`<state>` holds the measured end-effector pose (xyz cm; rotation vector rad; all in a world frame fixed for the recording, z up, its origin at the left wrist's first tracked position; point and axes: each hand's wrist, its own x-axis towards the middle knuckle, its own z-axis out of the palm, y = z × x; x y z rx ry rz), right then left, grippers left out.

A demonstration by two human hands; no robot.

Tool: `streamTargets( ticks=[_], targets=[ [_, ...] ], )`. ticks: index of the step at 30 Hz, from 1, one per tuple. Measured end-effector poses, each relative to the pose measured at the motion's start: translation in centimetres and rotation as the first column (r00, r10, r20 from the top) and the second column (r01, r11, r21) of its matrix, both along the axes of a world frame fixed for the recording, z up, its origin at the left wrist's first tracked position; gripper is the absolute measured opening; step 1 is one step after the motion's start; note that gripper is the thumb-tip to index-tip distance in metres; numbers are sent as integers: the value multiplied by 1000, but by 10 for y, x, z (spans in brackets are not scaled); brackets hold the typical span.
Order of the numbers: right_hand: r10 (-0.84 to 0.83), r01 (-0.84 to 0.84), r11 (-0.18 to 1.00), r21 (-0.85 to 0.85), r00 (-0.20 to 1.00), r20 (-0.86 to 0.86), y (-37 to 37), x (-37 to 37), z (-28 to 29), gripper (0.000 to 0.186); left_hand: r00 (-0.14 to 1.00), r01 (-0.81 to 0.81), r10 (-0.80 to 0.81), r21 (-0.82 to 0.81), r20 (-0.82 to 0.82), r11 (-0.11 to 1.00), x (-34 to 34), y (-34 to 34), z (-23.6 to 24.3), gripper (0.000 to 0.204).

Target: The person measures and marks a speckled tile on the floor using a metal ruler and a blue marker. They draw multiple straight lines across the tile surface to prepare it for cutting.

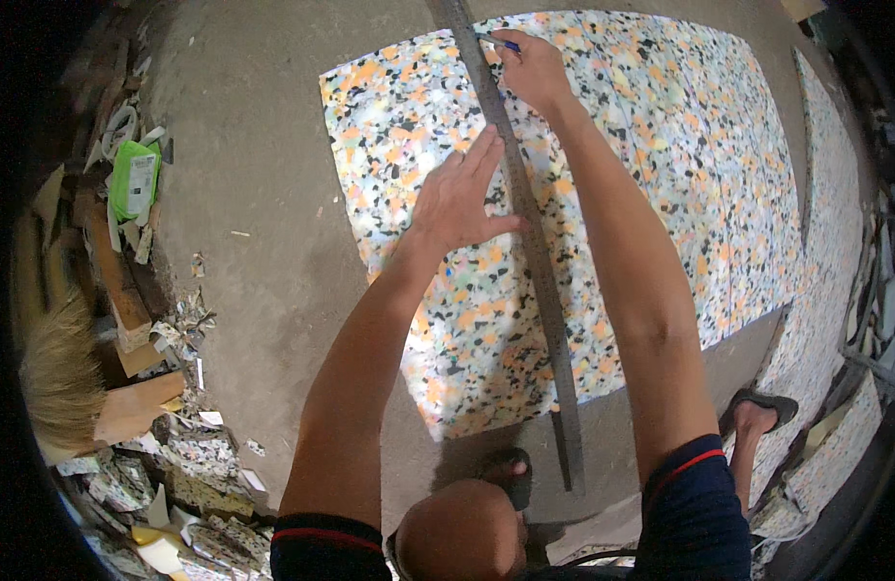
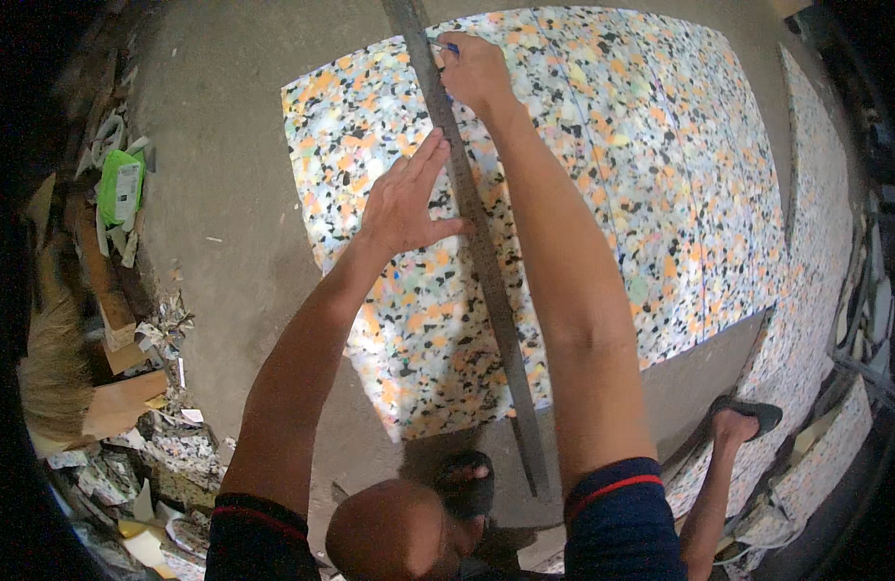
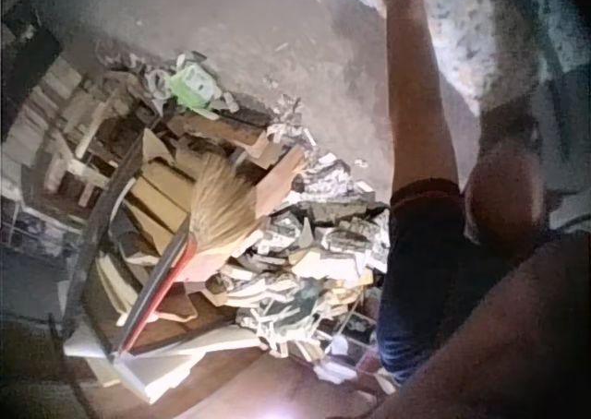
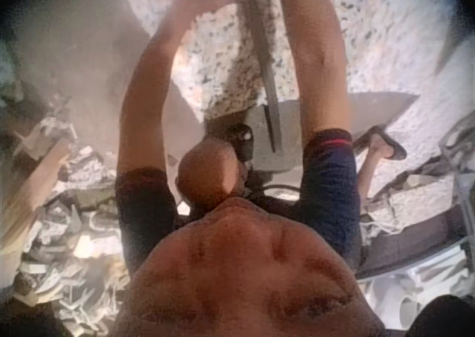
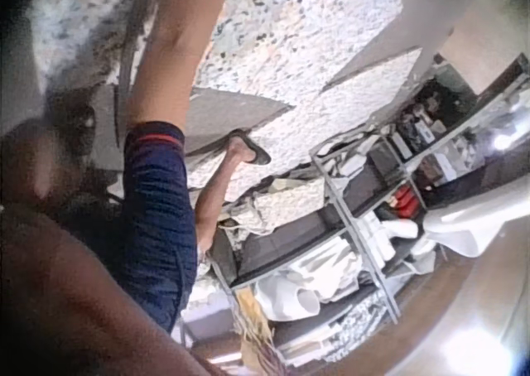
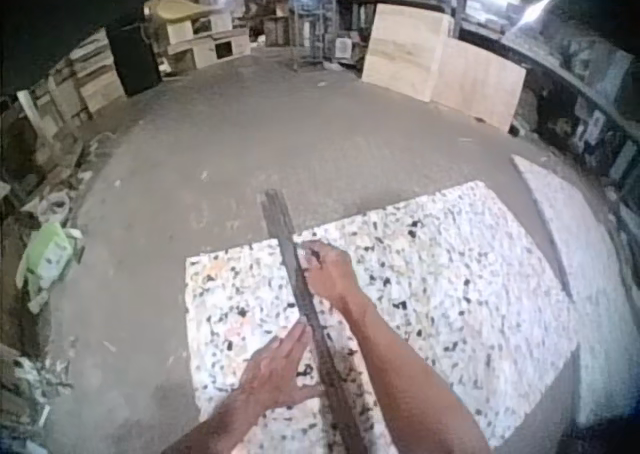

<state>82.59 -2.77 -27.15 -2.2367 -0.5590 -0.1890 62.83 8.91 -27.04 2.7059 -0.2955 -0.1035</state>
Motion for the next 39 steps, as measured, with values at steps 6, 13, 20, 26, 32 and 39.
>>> streamTargets(
  ticks=[6, 13, 20, 26, 32, 39],
  targets=[
    [52, -61, 994, -96, 994, -99, -66, -109, 28, 31, 997, 3, -1, -18, 74, 1000, -2, 3, -5, 115],
    [18, -40, 996, -79, 966, -259, -157, -286, 40, 33, 973, 13, -16, 16, 230, 1000, 1, 7, -40, 110],
    [-73, 11, 980, -200, 950, -305, -224, -441, 64, 40, 997, -45, 40, 80, 61, 996, -1, -7, -4, 112],
    [-150, 8, 957, -291, 869, -471, -248, -490, 92, 36, 994, -56, 47, 89, 101, 994, -3, -8, -5, 112],
    [-97, -57, 957, -286, 862, -497, -255, -473, 103, 31, 984, -13, 5, 44, 176, 999, -2, -4, -15, 112],
    [41, -237, 931, -276, 823, -567, -226, -362, 81, 26, 992, -62, 51, 90, 111, 994, -2, -10, -5, 113]
  ],
)
